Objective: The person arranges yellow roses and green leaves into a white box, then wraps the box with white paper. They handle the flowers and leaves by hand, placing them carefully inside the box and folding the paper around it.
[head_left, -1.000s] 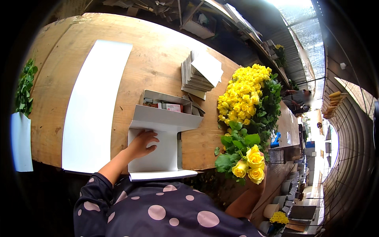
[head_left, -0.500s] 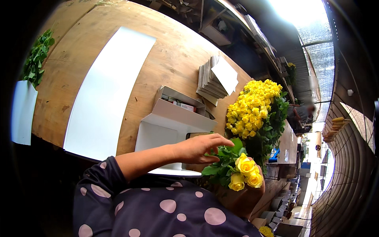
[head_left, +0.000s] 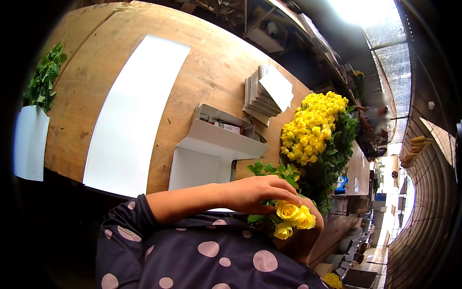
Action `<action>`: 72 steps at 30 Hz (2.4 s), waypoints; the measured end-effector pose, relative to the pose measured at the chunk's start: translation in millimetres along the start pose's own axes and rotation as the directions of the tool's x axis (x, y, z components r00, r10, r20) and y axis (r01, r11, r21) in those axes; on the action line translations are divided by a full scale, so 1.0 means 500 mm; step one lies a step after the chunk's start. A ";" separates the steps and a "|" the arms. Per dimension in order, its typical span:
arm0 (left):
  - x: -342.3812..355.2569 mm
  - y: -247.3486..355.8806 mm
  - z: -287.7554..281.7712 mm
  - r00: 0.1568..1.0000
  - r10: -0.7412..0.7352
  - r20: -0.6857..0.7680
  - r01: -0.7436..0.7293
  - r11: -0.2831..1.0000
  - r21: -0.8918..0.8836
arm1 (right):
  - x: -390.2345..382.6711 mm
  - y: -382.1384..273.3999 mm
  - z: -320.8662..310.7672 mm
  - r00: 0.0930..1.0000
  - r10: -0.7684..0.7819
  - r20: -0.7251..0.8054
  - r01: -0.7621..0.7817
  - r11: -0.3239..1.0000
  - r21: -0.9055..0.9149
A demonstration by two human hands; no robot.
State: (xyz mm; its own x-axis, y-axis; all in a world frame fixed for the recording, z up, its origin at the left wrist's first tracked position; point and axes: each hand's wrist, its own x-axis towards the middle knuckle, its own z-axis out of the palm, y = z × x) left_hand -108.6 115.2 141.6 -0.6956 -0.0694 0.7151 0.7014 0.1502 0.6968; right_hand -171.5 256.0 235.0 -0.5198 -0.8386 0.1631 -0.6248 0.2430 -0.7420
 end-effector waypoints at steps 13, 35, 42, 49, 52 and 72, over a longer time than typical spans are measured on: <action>-0.004 0.016 0.000 0.993 -0.103 -0.062 0.110 0.986 0.124 | 0.013 -0.024 -0.014 0.998 0.065 -0.022 -0.061 0.987 0.146; -0.013 0.031 0.010 0.878 -0.352 -0.324 0.407 0.906 0.117 | 0.079 0.136 -0.126 0.873 -0.191 0.450 0.192 0.980 0.045; -0.048 -0.038 -0.005 0.765 -0.547 -0.342 0.462 0.834 -0.300 | 0.043 0.154 -0.184 0.954 -0.074 0.291 0.019 0.982 0.188; -0.160 -0.057 -0.068 0.489 -0.803 -0.342 0.462 0.570 -0.679 | 0.043 0.229 -0.214 0.972 -0.224 -0.075 0.236 0.931 0.280; -0.214 -0.079 -0.079 0.297 -0.892 -0.340 0.427 0.443 -0.789 | 0.025 0.213 -0.236 0.905 0.065 -0.421 0.036 0.973 0.227; -0.388 -0.141 -0.058 0.153 -0.968 -0.197 0.408 0.244 -0.880 | -0.021 0.567 -0.636 0.311 0.620 -0.720 -0.021 0.762 0.647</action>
State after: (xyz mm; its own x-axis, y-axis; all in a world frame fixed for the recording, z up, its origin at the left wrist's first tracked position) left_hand -18.5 89.5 -44.8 -0.7548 -0.3506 -0.5545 0.0245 -0.8597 0.5102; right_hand -528.3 488.9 229.8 -0.9688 0.2409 0.0585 -0.0879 -0.1131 -0.9897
